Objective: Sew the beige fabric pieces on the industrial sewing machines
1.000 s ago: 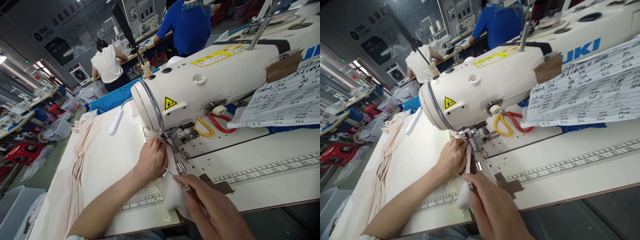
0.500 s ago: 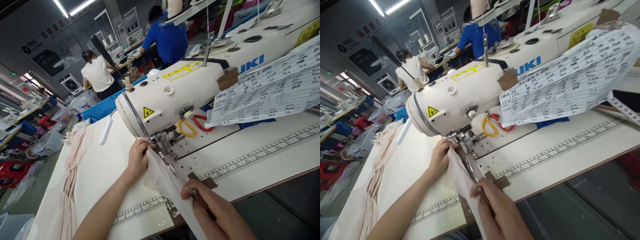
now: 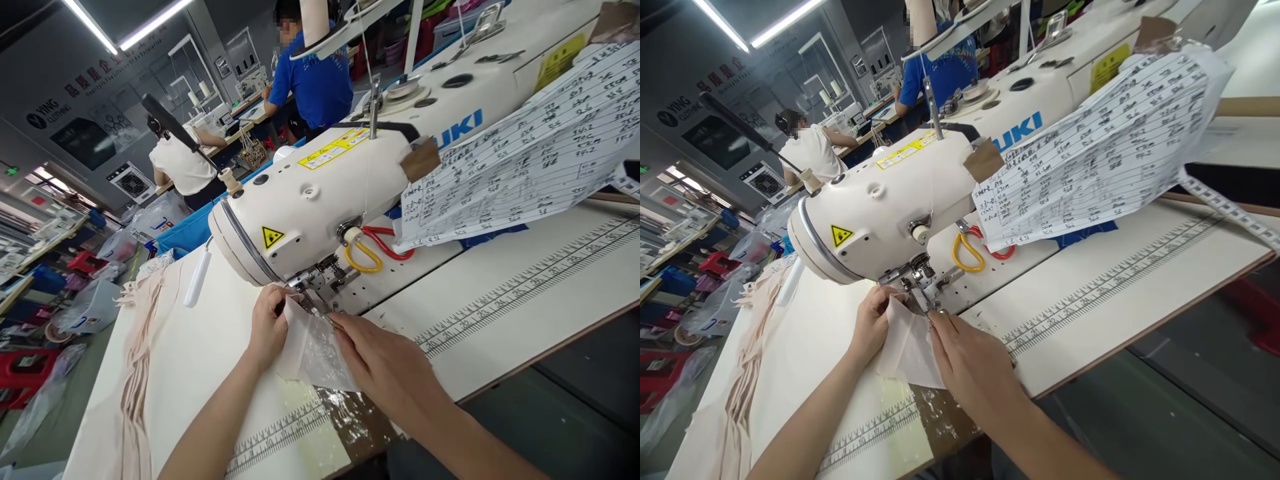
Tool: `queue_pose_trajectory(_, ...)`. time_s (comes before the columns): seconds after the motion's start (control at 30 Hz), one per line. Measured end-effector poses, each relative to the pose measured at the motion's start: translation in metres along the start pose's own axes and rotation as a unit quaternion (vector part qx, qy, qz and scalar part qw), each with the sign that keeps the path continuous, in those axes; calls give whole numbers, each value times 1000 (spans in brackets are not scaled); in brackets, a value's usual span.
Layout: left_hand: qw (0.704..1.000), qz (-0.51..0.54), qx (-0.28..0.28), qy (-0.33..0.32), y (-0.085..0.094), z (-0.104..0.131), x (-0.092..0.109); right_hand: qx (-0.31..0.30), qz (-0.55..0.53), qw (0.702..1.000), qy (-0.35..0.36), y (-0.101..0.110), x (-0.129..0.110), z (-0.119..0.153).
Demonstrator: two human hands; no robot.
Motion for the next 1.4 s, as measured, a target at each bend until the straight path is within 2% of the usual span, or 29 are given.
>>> queue_pose_trajectory(0.47,1000,-10,-7,4,1,-1,0,23,-2,999,22,1,-1,0)
queue_pose_trajectory(1.1,998,-54,8,-41,1,-2,3,-11,32,999,16,-7,1,0)
queue_pose_trajectory(1.4,999,-43,-7,-4,-1,-3,-2,-2,11,1000,6,-4,2,2)
Point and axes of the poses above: each hand's wrist, its own z-axis away from the middle knuckle, its own y-axis out of the back of the hand, x = y × z, the point moved 5 cm from there along -z, towards the middle knuckle, and after that the axes turned 13 degrees about -z, right-handed, at the moved point
